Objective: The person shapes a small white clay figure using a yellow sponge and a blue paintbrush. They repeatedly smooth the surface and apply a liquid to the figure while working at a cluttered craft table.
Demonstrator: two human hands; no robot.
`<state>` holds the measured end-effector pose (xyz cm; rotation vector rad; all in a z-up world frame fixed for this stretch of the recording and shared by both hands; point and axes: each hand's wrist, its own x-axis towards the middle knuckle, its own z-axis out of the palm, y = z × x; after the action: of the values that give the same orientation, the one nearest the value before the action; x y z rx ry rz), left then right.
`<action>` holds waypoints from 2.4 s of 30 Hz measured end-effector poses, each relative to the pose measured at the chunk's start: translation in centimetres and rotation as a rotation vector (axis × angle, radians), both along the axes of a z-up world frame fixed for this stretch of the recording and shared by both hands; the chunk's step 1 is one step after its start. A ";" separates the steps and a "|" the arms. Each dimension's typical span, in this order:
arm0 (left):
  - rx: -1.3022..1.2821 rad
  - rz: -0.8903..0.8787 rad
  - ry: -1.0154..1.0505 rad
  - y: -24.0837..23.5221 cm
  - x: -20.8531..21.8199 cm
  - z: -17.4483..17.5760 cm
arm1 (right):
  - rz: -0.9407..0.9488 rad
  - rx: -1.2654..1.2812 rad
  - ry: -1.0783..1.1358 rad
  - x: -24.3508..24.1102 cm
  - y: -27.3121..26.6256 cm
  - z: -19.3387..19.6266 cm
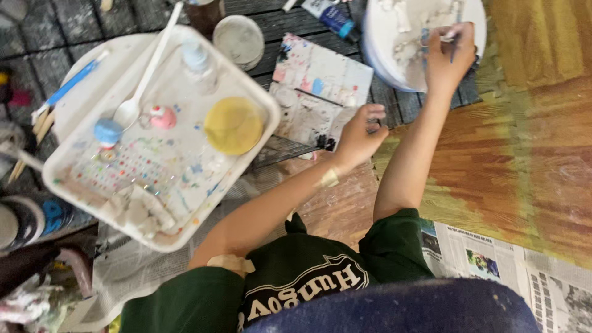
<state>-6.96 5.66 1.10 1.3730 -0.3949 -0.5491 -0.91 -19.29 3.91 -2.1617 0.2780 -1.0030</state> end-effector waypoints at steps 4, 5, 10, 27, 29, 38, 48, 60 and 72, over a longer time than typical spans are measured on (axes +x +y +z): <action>-0.098 0.075 -0.128 3.7 -0.4 1.2 | -0.068 -0.267 -0.121 -1.8 5.5 1.8; -0.039 0.025 -0.158 4.9 -0.2 1.8 | -0.023 -0.135 -0.169 -2.3 7.6 2.2; 0.107 -0.112 -0.259 13.2 -1.0 6.2 | 0.229 0.337 -0.334 -3.0 21.7 0.5; 0.234 0.462 -0.182 51.2 -6.3 9.8 | 0.324 0.231 -0.175 -7.5 38.7 -3.5; 0.414 0.603 -0.306 51.2 -6.0 9.1 | 0.339 0.287 -0.209 -7.7 38.6 -3.1; 0.950 0.884 -0.679 48.7 -5.2 9.3 | 0.390 0.337 -0.197 -8.9 38.8 -3.2; 1.118 0.781 -0.935 47.1 -5.1 9.2 | 0.389 0.360 -0.231 -9.4 39.1 -3.9; 0.351 0.871 -0.276 48.9 -5.7 9.5 | 0.329 0.357 -0.431 -10.7 39.9 -4.1; -0.295 0.546 0.020 47.3 -5.9 7.3 | 0.858 0.532 -0.086 -12.2 46.7 -0.3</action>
<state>-12.90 52.94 8.37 1.1237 -0.0676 -0.0488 -13.15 27.42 3.61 -1.4951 -0.3710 -0.4435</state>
